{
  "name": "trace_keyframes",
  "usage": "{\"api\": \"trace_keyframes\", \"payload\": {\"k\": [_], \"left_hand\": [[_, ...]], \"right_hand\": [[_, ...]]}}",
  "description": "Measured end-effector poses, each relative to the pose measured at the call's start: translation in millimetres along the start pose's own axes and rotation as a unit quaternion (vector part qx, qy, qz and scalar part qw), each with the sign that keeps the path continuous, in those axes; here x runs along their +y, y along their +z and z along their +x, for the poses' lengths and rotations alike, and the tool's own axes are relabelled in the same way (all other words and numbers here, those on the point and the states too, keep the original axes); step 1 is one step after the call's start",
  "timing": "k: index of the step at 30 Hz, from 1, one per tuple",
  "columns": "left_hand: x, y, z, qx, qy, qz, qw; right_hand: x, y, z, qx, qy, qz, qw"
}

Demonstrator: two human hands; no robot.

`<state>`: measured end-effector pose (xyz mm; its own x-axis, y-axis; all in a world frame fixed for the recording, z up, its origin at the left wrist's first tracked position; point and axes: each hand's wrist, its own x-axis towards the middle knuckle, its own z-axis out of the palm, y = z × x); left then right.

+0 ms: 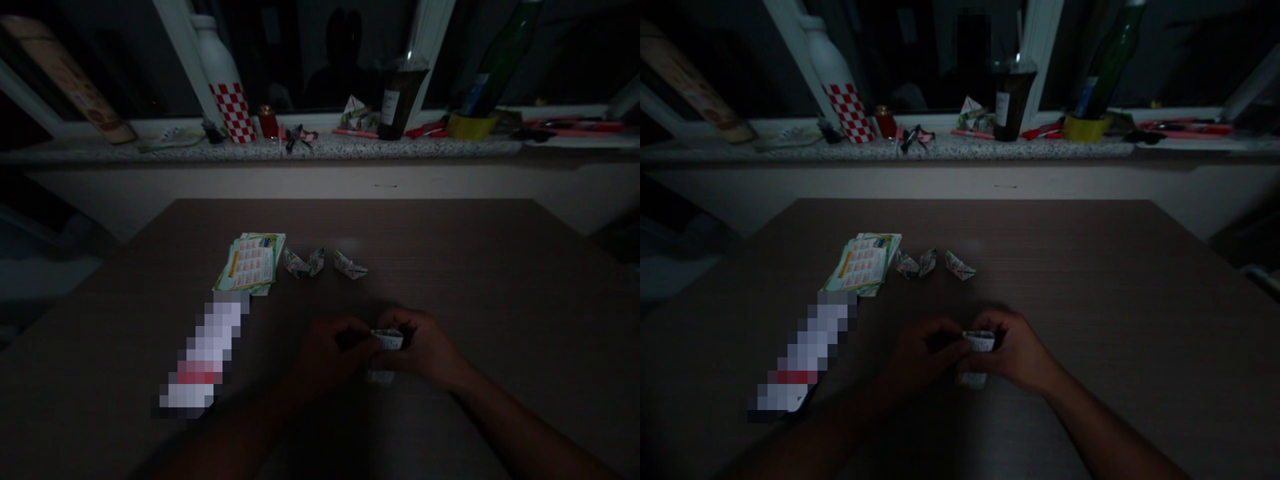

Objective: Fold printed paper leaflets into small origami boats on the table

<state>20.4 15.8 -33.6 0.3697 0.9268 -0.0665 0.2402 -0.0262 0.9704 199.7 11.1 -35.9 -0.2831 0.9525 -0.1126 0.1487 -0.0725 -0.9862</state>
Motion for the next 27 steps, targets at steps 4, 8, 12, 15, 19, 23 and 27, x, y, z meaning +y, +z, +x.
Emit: {"api": "trace_keyframes", "payload": {"k": [4, 8, 12, 15, 19, 23, 27], "left_hand": [[3.4, -2.0, 2.3, 0.020, -0.002, -0.013, 1.000], [3.2, -4.2, 2.1, 0.045, -0.018, -0.034, 0.998], [0.5, -3.2, 0.7, 0.049, -0.024, -0.078, 0.996], [0.9, -2.7, 0.0, 0.051, -0.015, -0.081, 0.995], [3.4, -3.2, -0.8, 0.055, -0.005, -0.062, 0.997], [2.9, -3.0, -0.5, 0.061, 0.004, -0.041, 0.997], [0.6, -2.6, 0.2, 0.063, 0.018, -0.037, 0.997]], "right_hand": [[-0.4, -2.3, -0.3, 0.001, -0.006, 0.042, 0.999], [3.3, -6.7, 0.8, 0.025, -0.021, 0.069, 0.997], [4.6, -7.8, 0.9, 0.057, -0.032, 0.057, 0.996], [4.4, -7.3, 0.0, 0.064, -0.041, 0.049, 0.996], [5.3, -7.3, -1.0, 0.063, -0.053, 0.040, 0.996], [4.7, -6.7, -1.1, 0.063, -0.057, 0.023, 0.996], [2.1, -5.8, -0.8, 0.061, -0.065, 0.013, 0.996]]}}
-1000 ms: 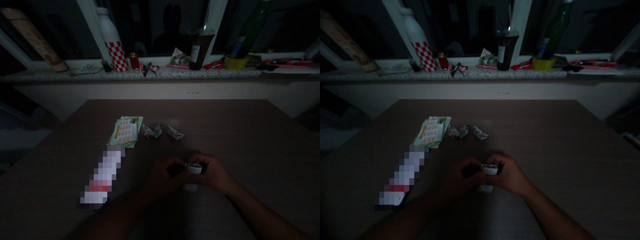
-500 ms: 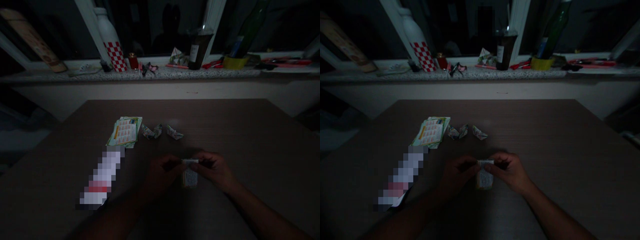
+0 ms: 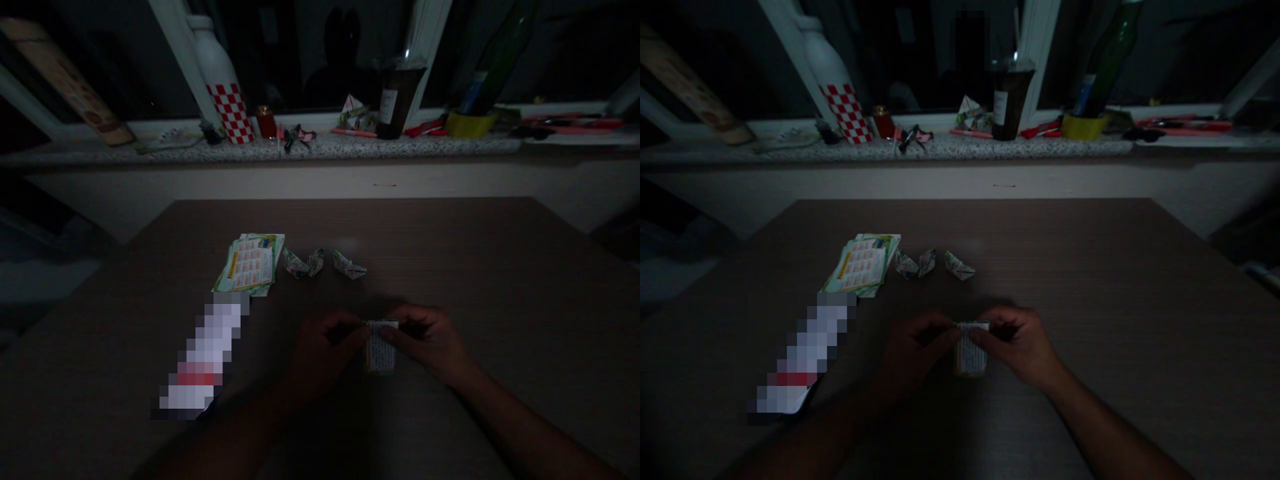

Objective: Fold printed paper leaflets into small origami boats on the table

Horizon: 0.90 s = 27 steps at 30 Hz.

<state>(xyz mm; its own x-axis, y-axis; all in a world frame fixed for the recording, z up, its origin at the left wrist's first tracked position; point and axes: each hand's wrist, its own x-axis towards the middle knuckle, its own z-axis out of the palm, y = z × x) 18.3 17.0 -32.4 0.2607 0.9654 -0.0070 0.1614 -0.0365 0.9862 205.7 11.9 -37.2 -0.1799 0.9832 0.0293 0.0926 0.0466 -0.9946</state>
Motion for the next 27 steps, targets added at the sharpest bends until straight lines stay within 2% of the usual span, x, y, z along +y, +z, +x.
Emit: {"api": "trace_keyframes", "payload": {"k": [9, 21, 27], "left_hand": [[5.7, 0.3, -0.8, -0.004, -0.016, 0.009, 1.000], [2.0, -0.9, -1.5, -0.016, 0.014, 0.016, 1.000], [6.4, -2.0, -0.1, -0.014, 0.031, 0.041, 0.999]], "right_hand": [[1.9, 0.0, -0.2, 0.011, -0.001, -0.009, 1.000], [1.6, -1.2, -0.6, -0.003, -0.017, 0.000, 1.000], [2.5, -1.3, -1.1, -0.010, -0.026, -0.003, 1.000]]}}
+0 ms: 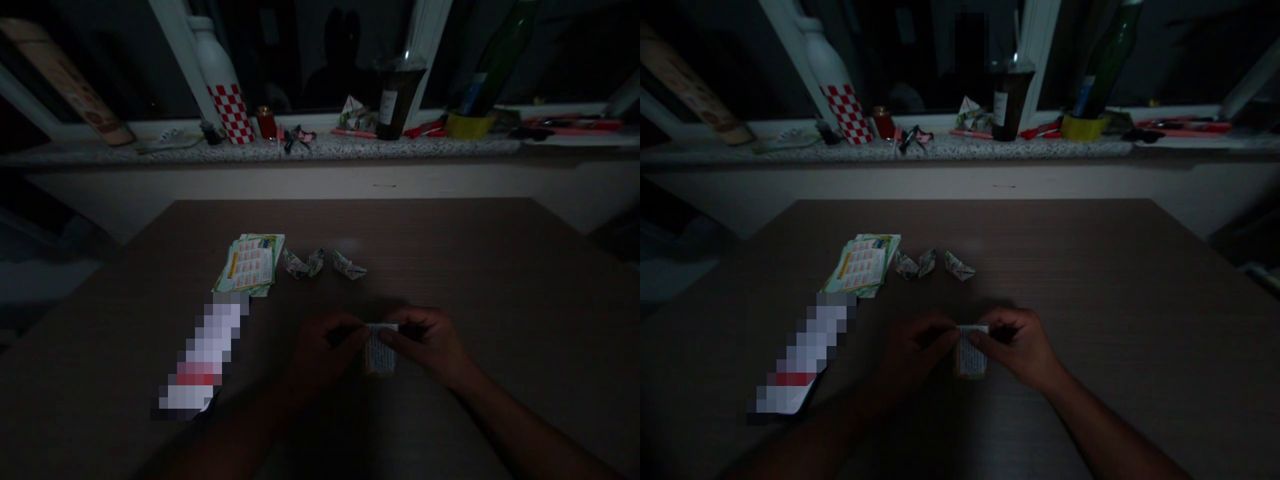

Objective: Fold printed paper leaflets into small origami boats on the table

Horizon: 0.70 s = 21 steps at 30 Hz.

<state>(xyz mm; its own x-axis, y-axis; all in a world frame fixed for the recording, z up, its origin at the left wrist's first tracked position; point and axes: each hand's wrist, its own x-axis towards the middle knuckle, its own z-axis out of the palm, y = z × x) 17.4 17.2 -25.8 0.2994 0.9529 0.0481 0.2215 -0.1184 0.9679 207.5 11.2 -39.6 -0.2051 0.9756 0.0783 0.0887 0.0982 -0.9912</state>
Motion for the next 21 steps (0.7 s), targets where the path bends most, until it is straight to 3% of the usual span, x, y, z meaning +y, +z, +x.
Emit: {"api": "trace_keyframes", "payload": {"k": [11, 21], "left_hand": [[1.9, -3.1, -0.2, 0.014, 0.040, 0.024, 0.999], [-0.1, -4.7, 0.0, 0.029, 0.017, 0.031, 0.999]], "right_hand": [[-6.2, -1.8, 1.8, 0.028, 0.008, 0.015, 0.999], [-6.0, -3.8, 2.5, 0.036, 0.018, 0.028, 0.999]]}}
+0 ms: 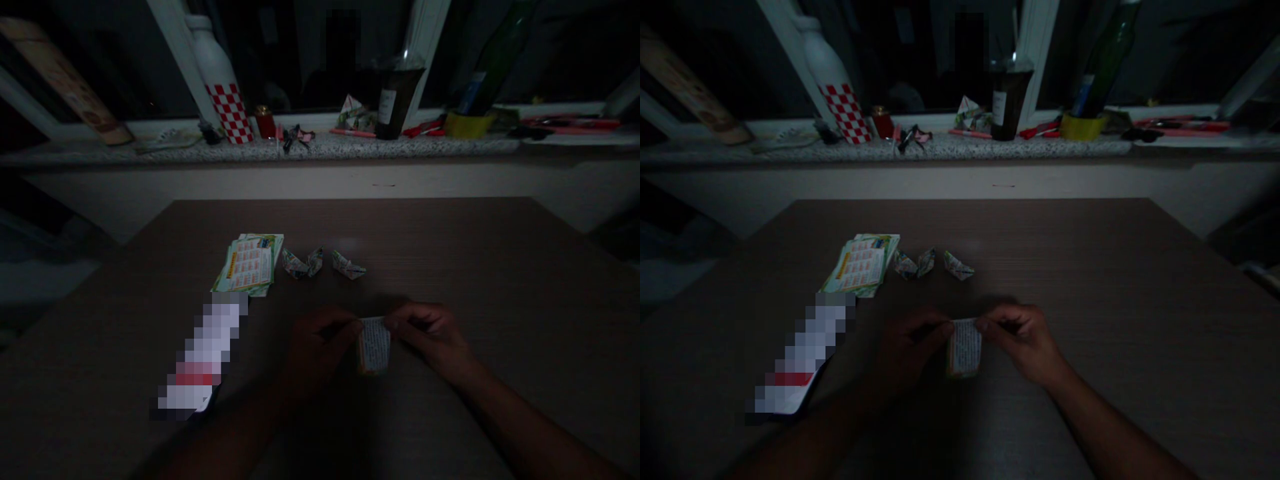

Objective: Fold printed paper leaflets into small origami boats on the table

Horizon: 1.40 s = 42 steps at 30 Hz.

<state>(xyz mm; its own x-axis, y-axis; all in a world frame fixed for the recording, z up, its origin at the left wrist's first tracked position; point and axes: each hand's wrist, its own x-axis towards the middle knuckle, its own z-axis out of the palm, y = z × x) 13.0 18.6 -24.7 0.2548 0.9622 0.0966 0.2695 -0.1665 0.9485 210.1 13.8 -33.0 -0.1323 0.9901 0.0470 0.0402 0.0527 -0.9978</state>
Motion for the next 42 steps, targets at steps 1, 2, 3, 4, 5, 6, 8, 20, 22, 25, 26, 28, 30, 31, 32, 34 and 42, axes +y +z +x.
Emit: {"api": "trace_keyframes", "payload": {"k": [1, 2, 3, 4, 5, 6, 8, 20, 22, 25, 26, 28, 30, 31, 32, 34, 42], "left_hand": [[0, 0.2, 0, -0.001, -0.002, -0.002, 1.000], [0, 0.3, 0, -0.003, -0.003, -0.005, 1.000], [-1, 0.4, 0, -0.004, -0.005, -0.009, 1.000], [-1, 0.5, -1, -0.004, -0.008, -0.014, 1.000], [-2, 0.4, -1, -0.001, -0.014, -0.021, 1.000], [-2, 0.3, -1, 0.003, -0.021, -0.029, 0.999], [-3, 0.0, 0, 0.014, -0.031, -0.041, 0.999], [-8, 0.0, 1, 0.020, -0.059, -0.080, 0.995], [-7, 0.1, 1, 0.019, -0.059, -0.086, 0.994], [-6, -0.1, 2, 0.029, -0.069, -0.097, 0.992], [-6, -0.3, 2, 0.032, -0.075, -0.103, 0.991], [-6, -0.6, 2, 0.033, -0.080, -0.110, 0.990], [-6, -0.9, 2, 0.028, -0.075, -0.110, 0.991], [-6, -0.9, 2, 0.026, -0.072, -0.110, 0.991], [-6, -0.8, 2, 0.028, -0.072, -0.110, 0.991], [-7, -0.5, 2, 0.033, -0.072, -0.110, 0.991], [-10, -0.3, 2, 0.033, -0.069, -0.112, 0.991]], "right_hand": [[-1, 0, 0, 0.003, -0.006, -0.001, 1.000], [-2, 0, -1, 0.005, -0.011, -0.002, 1.000], [-2, 1, -1, 0.007, -0.014, -0.001, 1.000], [-3, 1, -1, 0.009, -0.012, 0.001, 1.000], [-3, 2, -1, 0.010, -0.006, 0.005, 1.000], [-3, 2, -1, 0.011, 0.001, 0.008, 1.000], [-3, 2, -1, 0.014, 0.013, 0.006, 1.000], [-4, 2, -1, -0.005, 0.023, -0.028, 0.999], [-4, 2, -1, 0.000, 0.017, -0.031, 0.999], [-2, 3, -1, -0.007, 0.027, -0.028, 0.999], [-2, 3, 0, -0.012, 0.028, -0.030, 0.999], [-2, 3, -1, -0.014, 0.022, -0.039, 0.999], [-2, 3, -1, -0.008, 0.014, -0.046, 0.999], [-2, 3, -1, -0.007, 0.014, -0.045, 0.999], [-2, 3, -1, -0.008, 0.019, -0.040, 0.999], [-2, 3, -1, -0.018, 0.028, -0.028, 0.999], [-2, 4, -2, -0.015, 0.030, -0.026, 0.999]]}}
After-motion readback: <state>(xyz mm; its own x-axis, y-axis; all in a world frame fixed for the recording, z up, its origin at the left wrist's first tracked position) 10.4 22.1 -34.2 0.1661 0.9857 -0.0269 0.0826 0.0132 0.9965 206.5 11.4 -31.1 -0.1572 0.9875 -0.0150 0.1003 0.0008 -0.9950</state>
